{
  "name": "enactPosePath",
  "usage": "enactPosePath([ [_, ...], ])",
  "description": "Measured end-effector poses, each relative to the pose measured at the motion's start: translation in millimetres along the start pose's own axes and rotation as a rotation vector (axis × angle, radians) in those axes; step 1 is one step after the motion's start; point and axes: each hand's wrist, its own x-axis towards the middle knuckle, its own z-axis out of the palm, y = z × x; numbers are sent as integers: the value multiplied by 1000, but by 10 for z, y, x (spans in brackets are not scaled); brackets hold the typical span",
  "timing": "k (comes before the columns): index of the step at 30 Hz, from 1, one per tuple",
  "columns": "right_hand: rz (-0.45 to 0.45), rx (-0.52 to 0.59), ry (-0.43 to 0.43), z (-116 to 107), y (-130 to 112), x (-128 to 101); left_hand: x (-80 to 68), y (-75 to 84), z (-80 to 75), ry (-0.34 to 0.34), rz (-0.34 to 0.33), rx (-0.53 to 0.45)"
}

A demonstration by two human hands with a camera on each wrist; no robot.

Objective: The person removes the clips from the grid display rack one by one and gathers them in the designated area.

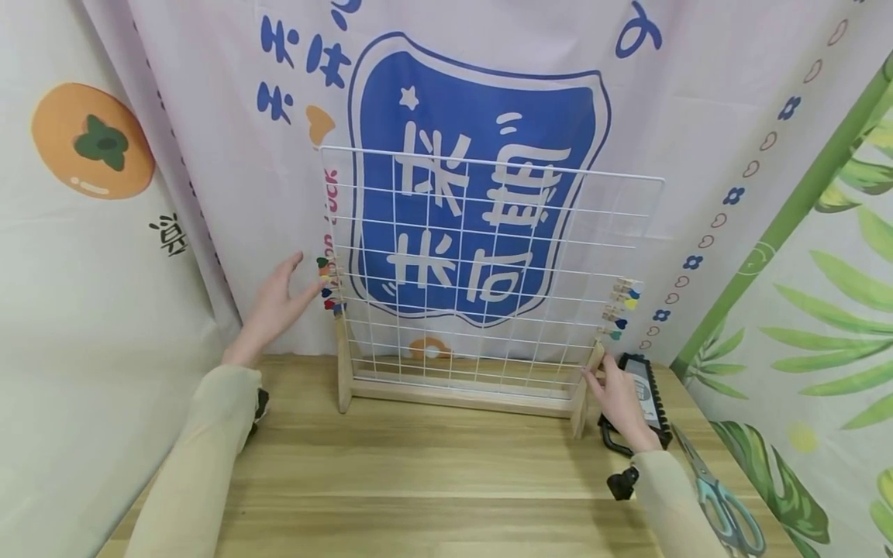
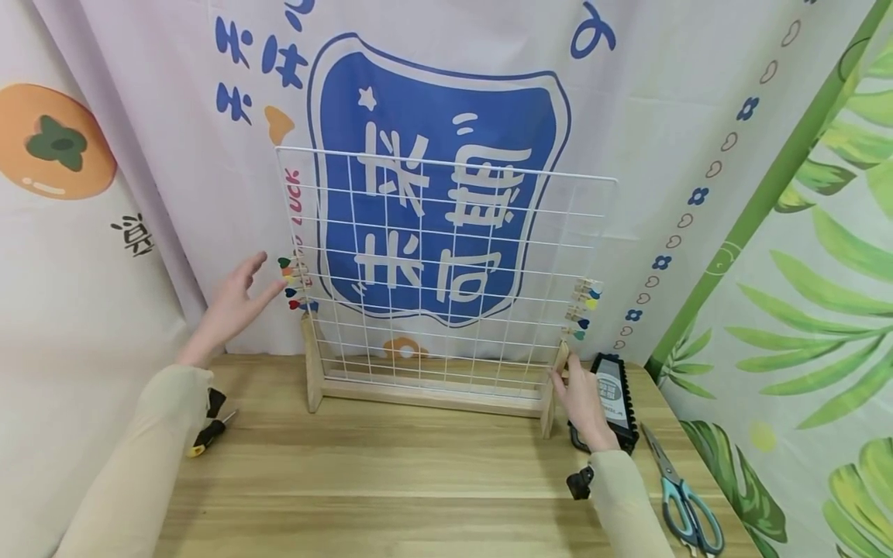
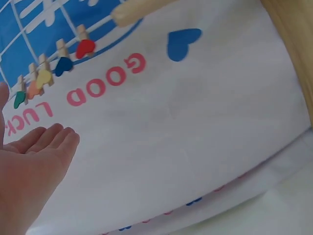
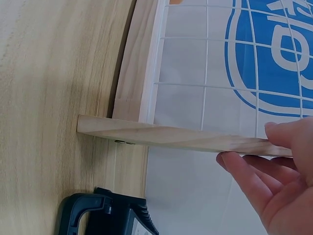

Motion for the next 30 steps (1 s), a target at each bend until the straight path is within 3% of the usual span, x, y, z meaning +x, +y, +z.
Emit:
enactPosePath([
  [5,7,-3,2,-4,1,7,82,59,-3,46,-6,-71],
  [14,2,-18,33,27,37,9,113,85,53,126,26,-98],
  [30,-37,10,78,62,45,-25,130,139,97,202,-18,-120],
])
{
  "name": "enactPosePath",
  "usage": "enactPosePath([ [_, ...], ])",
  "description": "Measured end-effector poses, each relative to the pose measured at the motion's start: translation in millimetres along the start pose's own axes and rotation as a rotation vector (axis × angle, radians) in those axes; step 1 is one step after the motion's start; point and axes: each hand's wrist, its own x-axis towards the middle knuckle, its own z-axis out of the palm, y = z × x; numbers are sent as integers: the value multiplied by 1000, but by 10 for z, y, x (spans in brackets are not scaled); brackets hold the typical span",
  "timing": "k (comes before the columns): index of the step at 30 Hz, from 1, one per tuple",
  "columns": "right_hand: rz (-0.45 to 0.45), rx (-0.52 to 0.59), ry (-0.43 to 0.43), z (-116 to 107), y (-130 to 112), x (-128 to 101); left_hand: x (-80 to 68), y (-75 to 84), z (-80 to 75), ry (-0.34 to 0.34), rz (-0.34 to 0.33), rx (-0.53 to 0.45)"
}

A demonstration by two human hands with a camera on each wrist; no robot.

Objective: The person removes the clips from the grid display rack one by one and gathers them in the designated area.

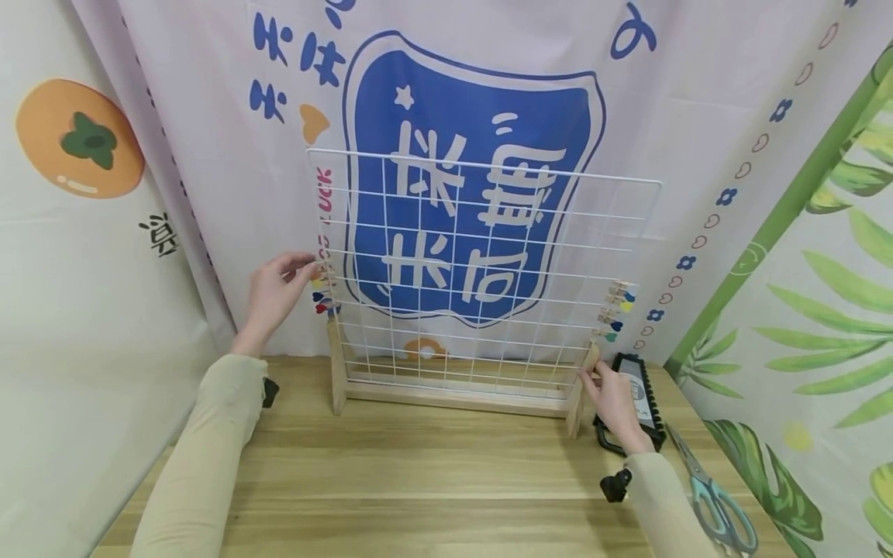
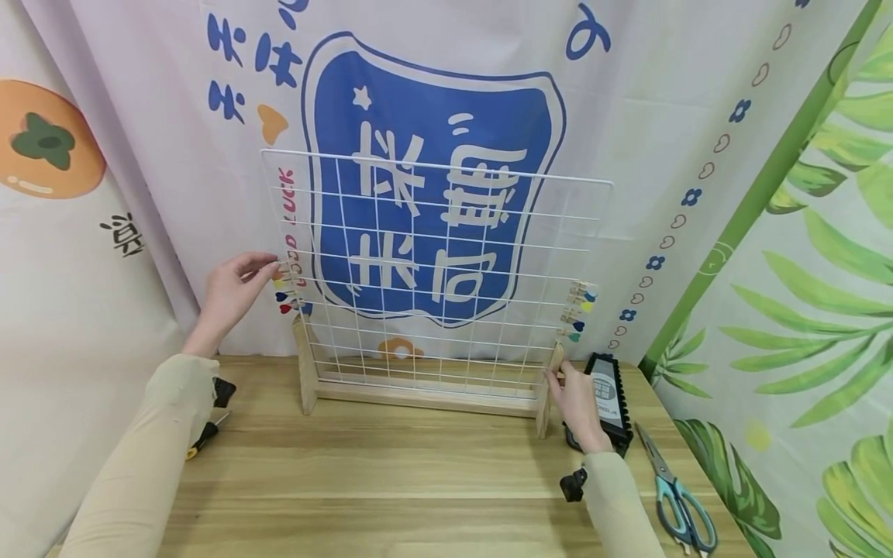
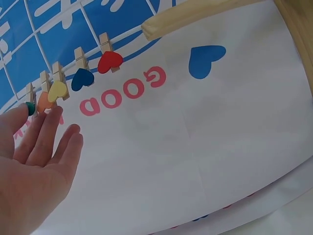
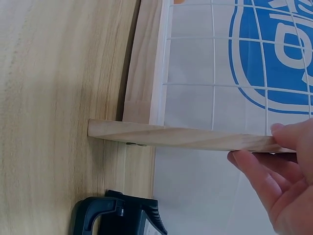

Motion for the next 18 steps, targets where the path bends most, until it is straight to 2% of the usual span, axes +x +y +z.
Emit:
enactPosePath([
  [6,-11,5,21,18,14,-5,-26,-4,-37,13,17,11],
  [11,-29,10,29,25,14,-16,-38,-11,-51,13,-4,30],
  [18,-7,9,17,25,16,-14,-38,-3,-61,48,-7,52],
])
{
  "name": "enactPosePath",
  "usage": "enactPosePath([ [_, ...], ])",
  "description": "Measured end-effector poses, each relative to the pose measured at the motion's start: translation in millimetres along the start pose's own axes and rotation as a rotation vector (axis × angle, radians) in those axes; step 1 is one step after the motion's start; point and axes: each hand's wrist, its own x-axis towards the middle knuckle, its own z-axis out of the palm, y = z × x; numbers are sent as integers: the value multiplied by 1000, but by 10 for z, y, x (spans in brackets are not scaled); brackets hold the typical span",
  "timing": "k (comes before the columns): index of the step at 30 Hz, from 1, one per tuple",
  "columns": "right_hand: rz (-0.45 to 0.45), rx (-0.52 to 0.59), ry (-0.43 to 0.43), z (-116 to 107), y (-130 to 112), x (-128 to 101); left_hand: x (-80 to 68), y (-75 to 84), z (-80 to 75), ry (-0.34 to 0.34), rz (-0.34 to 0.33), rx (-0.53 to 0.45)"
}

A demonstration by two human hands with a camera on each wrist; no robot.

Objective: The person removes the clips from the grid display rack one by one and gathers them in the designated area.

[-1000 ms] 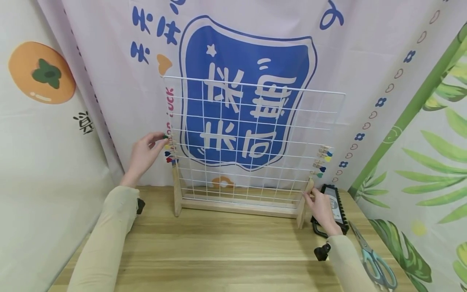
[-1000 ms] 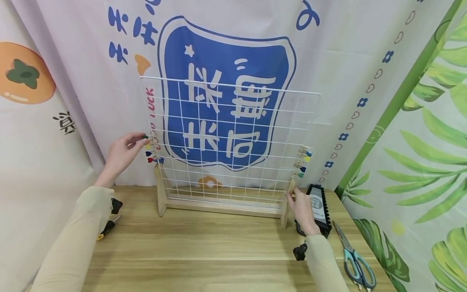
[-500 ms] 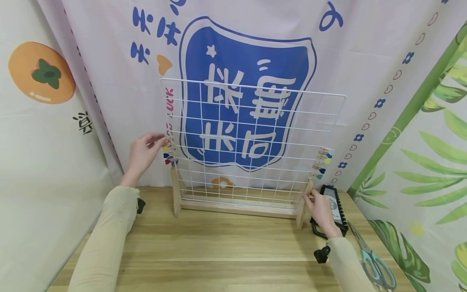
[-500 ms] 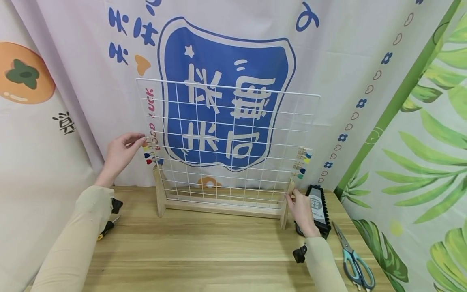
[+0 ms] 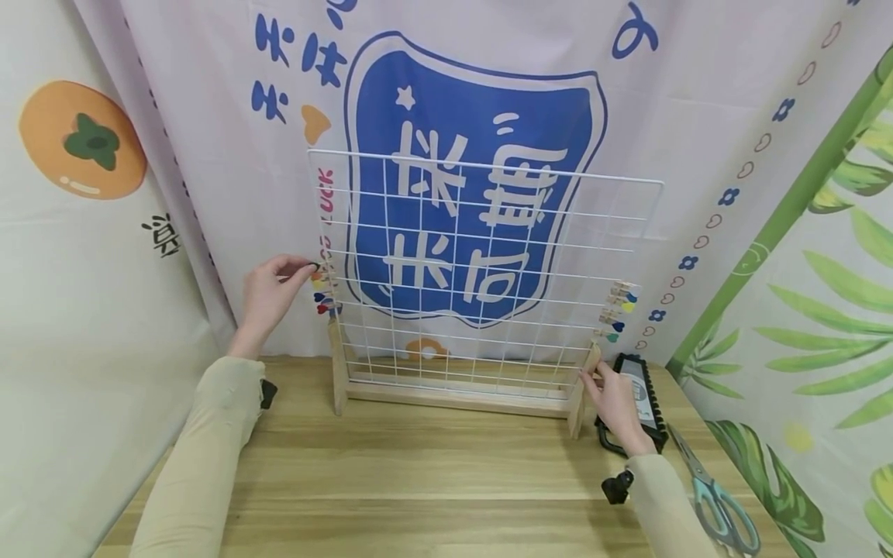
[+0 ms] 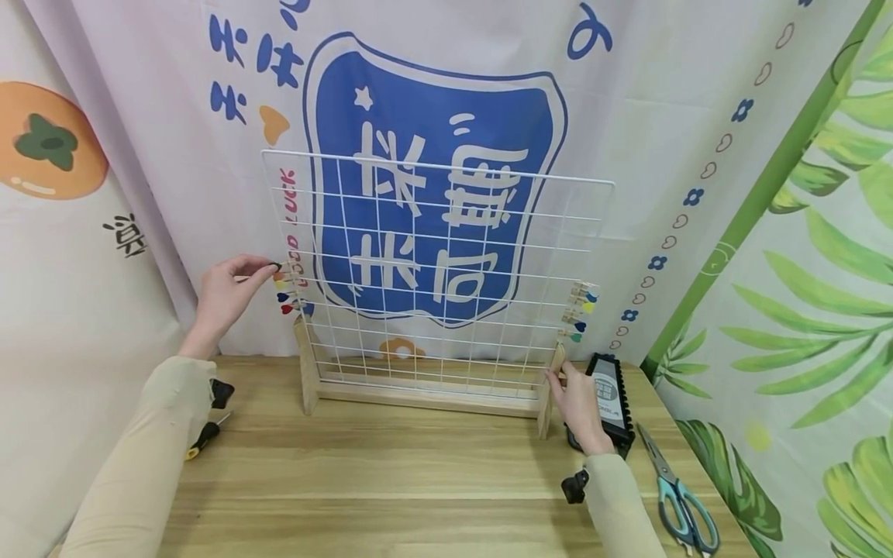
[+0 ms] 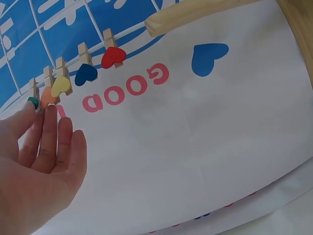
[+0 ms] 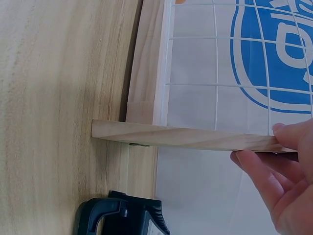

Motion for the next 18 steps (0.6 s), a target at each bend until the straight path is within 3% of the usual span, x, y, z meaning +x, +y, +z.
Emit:
enactPosePath([
  [8,7,-6,-15,-5,34,-11,19,24,41,38,-40,11],
  [18,9,2,-20,-7,11,-5,47,69,34,152,14,28],
])
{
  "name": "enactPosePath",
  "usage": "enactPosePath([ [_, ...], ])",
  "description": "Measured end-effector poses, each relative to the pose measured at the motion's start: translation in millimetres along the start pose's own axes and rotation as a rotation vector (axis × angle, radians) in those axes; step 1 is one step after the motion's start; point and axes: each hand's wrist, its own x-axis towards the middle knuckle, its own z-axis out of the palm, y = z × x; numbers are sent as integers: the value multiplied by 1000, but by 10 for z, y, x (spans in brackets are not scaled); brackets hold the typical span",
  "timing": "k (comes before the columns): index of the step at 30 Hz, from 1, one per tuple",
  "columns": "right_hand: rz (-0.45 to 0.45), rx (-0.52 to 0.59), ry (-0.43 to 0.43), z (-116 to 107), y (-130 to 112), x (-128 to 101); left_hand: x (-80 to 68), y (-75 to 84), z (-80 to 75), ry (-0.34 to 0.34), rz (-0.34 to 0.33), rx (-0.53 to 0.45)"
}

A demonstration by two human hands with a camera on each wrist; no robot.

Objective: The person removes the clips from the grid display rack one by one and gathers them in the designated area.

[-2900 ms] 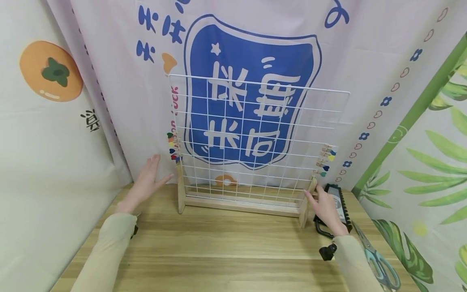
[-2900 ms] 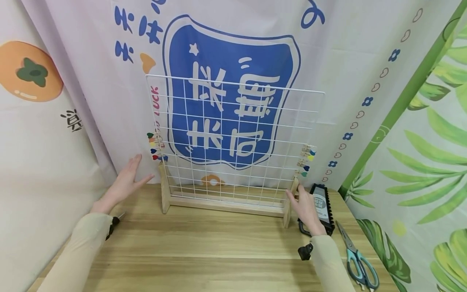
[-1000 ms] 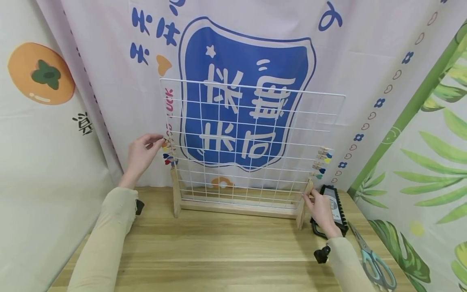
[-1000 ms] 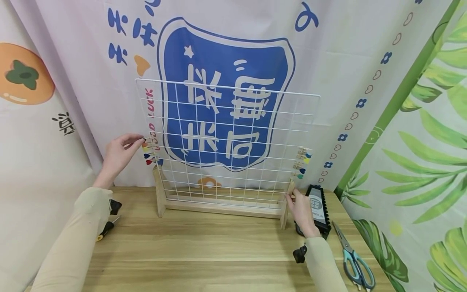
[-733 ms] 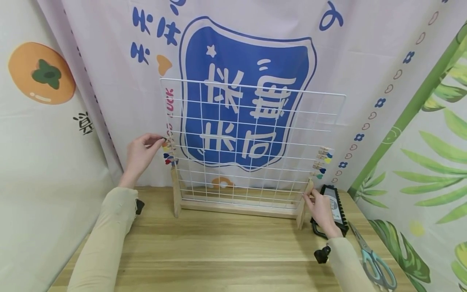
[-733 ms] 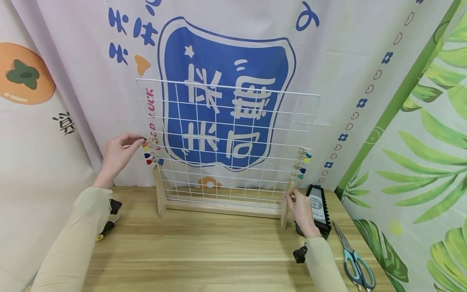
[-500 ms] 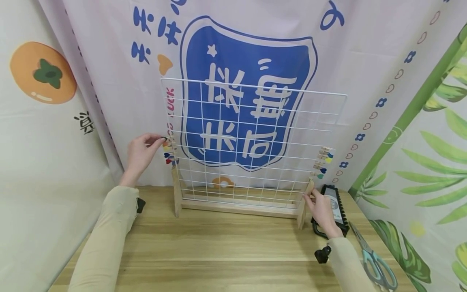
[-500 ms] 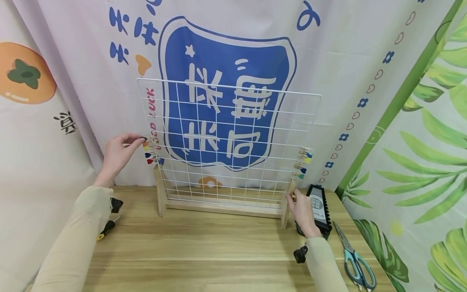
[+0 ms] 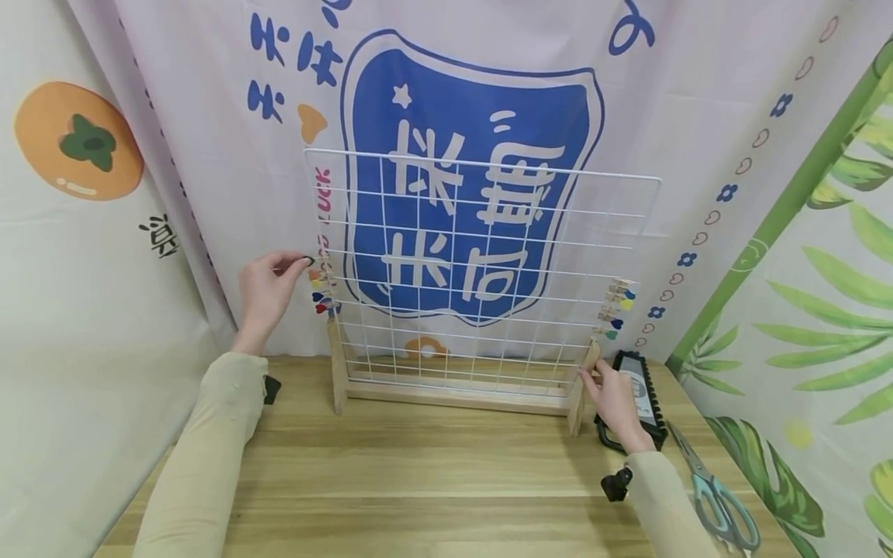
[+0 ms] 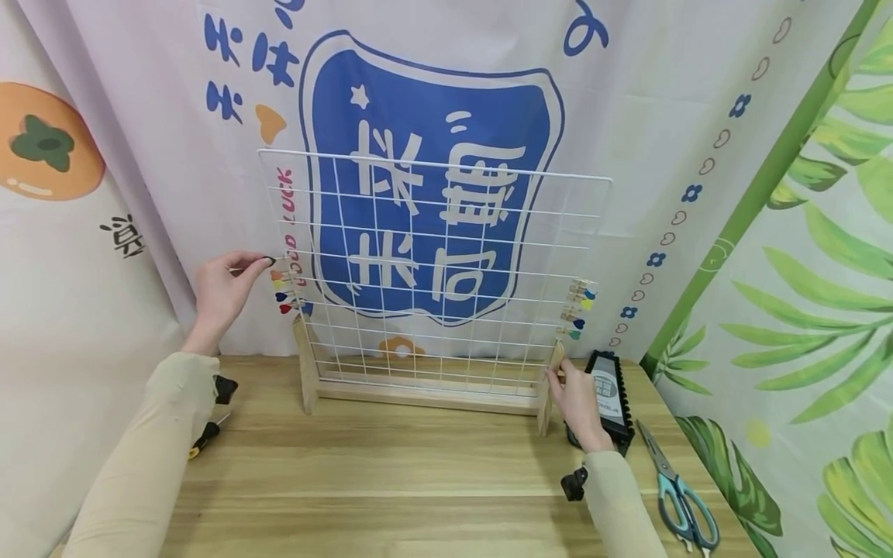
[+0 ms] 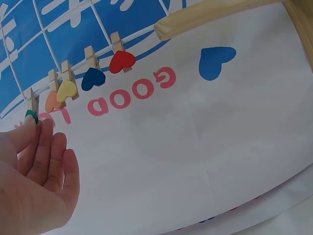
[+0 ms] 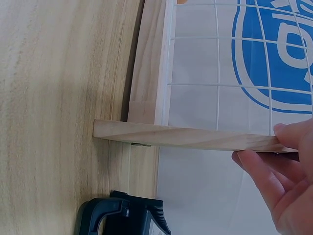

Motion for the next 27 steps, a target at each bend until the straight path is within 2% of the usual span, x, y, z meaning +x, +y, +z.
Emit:
enactPosePath([
  [7,10,-2,-13,23,-31,-5,-24,-48,-88,35,-5,-21],
  [12,19,-3,-18,31,-38,-8,-86,-80,-168,47,-62,-33],
  [17,21,-8,-18,33,-38,-9,-218,-149,-231,59,-97,-47],
  [22,5,-15,-2,18,-36,-16,-454,-215,-234,-34,-118,-45],
  [27,-2,-24,13,5,-35,-20,-741,-408,-32,-148,-29,-33],
])
